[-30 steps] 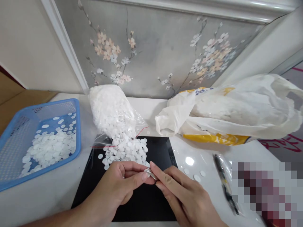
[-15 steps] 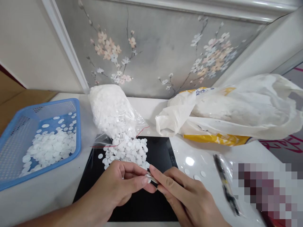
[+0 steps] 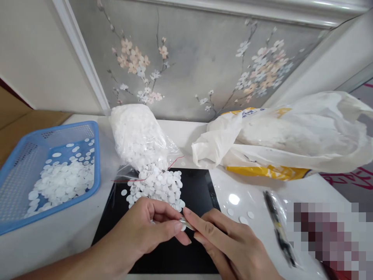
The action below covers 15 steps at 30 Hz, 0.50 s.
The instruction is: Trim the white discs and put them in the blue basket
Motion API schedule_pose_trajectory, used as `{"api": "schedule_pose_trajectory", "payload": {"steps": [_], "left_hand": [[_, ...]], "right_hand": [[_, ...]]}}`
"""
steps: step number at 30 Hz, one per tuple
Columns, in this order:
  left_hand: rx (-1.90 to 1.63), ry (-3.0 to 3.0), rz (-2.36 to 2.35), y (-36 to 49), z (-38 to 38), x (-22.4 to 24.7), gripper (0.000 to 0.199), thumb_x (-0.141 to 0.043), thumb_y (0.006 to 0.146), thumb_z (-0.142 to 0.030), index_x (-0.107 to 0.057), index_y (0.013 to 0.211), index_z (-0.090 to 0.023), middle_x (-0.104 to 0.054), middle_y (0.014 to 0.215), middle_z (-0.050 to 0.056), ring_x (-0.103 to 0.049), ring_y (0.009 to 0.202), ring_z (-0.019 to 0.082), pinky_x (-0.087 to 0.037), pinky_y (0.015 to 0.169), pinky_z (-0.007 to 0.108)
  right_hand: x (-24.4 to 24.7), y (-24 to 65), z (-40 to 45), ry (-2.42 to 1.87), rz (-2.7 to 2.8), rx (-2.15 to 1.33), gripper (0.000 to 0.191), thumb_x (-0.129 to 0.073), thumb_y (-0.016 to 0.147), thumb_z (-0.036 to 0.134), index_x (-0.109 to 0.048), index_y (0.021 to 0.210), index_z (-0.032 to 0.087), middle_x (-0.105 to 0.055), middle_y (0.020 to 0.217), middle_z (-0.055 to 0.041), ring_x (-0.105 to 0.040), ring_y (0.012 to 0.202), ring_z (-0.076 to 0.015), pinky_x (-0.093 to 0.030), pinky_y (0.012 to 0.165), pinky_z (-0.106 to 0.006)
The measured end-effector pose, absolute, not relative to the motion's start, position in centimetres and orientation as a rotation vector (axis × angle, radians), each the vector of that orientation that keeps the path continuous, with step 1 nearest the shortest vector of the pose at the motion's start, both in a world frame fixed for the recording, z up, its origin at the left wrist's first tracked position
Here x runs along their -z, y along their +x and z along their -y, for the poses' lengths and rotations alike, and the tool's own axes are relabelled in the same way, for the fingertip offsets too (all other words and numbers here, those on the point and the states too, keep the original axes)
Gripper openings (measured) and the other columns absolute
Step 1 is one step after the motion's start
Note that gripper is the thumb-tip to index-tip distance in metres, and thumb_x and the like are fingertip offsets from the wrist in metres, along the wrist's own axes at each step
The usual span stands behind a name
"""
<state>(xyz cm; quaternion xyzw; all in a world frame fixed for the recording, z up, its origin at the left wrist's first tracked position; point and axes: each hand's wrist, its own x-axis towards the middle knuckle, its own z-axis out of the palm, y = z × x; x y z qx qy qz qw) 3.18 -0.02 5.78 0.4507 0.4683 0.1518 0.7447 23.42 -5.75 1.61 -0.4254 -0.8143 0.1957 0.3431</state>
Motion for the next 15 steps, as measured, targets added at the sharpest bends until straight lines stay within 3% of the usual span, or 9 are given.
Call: {"api": "schedule_pose_trajectory", "payload": {"steps": [13,15], "left_hand": [[-0.225,1.070,-1.091,3.06,-0.32,-6.60,0.016,-0.062,0.081,-0.024,-0.074,0.082,-0.014,-0.079,0.081,0.007,-0.018,0.039,0.003,-0.010,0.039,0.023],[-0.215,1.111,-1.092,3.00,-0.41,-6.81,0.016,-0.062,0.081,-0.025,-0.075,0.082,-0.015,-0.079,0.081,0.006,-0.023,0.040,0.003,-0.013,0.040,0.023]], "right_hand": [[-1.52,23.51,5.85,-1.104,2.169,-0.464,0.044,-0.046,0.096,0.012,-0.048,0.140,0.019,-0.061,0.078,-0.0041,-0.056,0.058,-0.0110,-0.048,0.050,-0.019],[-1.56,23.53,5.84,-1.103,2.175,-0.456,0.043,-0.046,0.097,0.013,-0.049,0.139,0.019,-0.061,0.077,-0.0040,-0.056,0.056,-0.0108,-0.048,0.049,-0.019]]}}
